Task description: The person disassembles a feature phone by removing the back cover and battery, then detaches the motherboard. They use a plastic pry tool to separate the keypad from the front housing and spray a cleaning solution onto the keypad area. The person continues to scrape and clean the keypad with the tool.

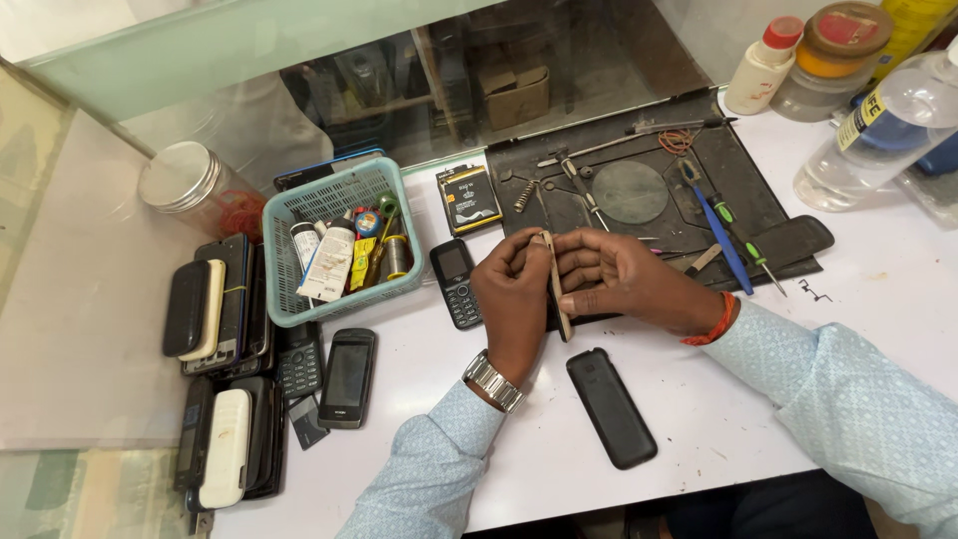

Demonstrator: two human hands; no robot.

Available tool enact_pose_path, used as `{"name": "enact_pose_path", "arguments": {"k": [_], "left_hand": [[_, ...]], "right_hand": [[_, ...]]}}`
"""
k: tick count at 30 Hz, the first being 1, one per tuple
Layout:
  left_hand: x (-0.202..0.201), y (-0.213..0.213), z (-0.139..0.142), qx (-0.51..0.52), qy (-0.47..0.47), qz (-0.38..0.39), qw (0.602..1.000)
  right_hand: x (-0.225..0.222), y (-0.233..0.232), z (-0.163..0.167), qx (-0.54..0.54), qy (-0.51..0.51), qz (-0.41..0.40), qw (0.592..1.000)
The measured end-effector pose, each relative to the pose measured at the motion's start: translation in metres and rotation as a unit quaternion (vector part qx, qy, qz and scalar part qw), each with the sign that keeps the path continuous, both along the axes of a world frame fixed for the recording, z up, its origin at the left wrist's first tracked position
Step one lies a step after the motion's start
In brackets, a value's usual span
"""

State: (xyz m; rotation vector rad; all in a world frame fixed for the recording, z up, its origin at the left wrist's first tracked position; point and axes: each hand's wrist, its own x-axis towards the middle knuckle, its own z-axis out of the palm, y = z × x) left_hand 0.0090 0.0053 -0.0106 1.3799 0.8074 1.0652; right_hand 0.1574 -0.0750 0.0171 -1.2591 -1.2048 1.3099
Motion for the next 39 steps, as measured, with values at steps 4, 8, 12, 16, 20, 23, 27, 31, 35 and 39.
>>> {"name": "enact_pose_path", "arguments": {"k": [4, 8, 12, 16, 20, 23, 27, 31, 35, 39], "left_hand": [[0.000, -0.002, 0.003, 0.012, -0.001, 0.006, 1.000], [0.000, -0.003, 0.005, 0.017, 0.004, 0.007, 1.000], [0.000, -0.004, 0.004, 0.010, -0.010, 0.003, 1.000], [0.001, -0.005, 0.003, 0.015, -0.013, 0.002, 1.000], [0.002, -0.009, 0.005, 0.049, -0.034, -0.006, 0.998], [0.001, -0.012, 0.009, 0.098, 0.007, 0.005, 0.995], [-0.001, -0.015, 0.015, 0.126, 0.020, 0.005, 0.992], [-0.003, -0.015, 0.019, 0.159, 0.077, 0.002, 0.984], [-0.004, -0.015, 0.021, 0.195, 0.101, -0.010, 0.975], [-0.004, -0.016, 0.021, 0.212, 0.104, -0.022, 0.971]], "right_hand": [[0.001, -0.001, 0.004, -0.004, -0.007, 0.004, 1.000], [0.001, -0.001, 0.005, -0.009, 0.005, 0.001, 1.000], [0.000, 0.000, 0.004, -0.003, 0.025, 0.002, 1.000], [0.001, 0.000, 0.003, -0.002, 0.020, -0.001, 1.000], [-0.001, -0.001, 0.000, 0.016, -0.009, -0.018, 1.000], [-0.004, 0.000, -0.004, 0.053, -0.012, -0.029, 0.998], [-0.008, -0.002, -0.008, 0.084, 0.007, -0.022, 0.996], [-0.002, -0.003, -0.009, 0.059, 0.002, -0.020, 0.998], [0.005, -0.003, -0.010, 0.039, 0.005, -0.019, 0.999], [0.008, -0.005, -0.012, 0.044, -0.006, -0.015, 0.999]]}}
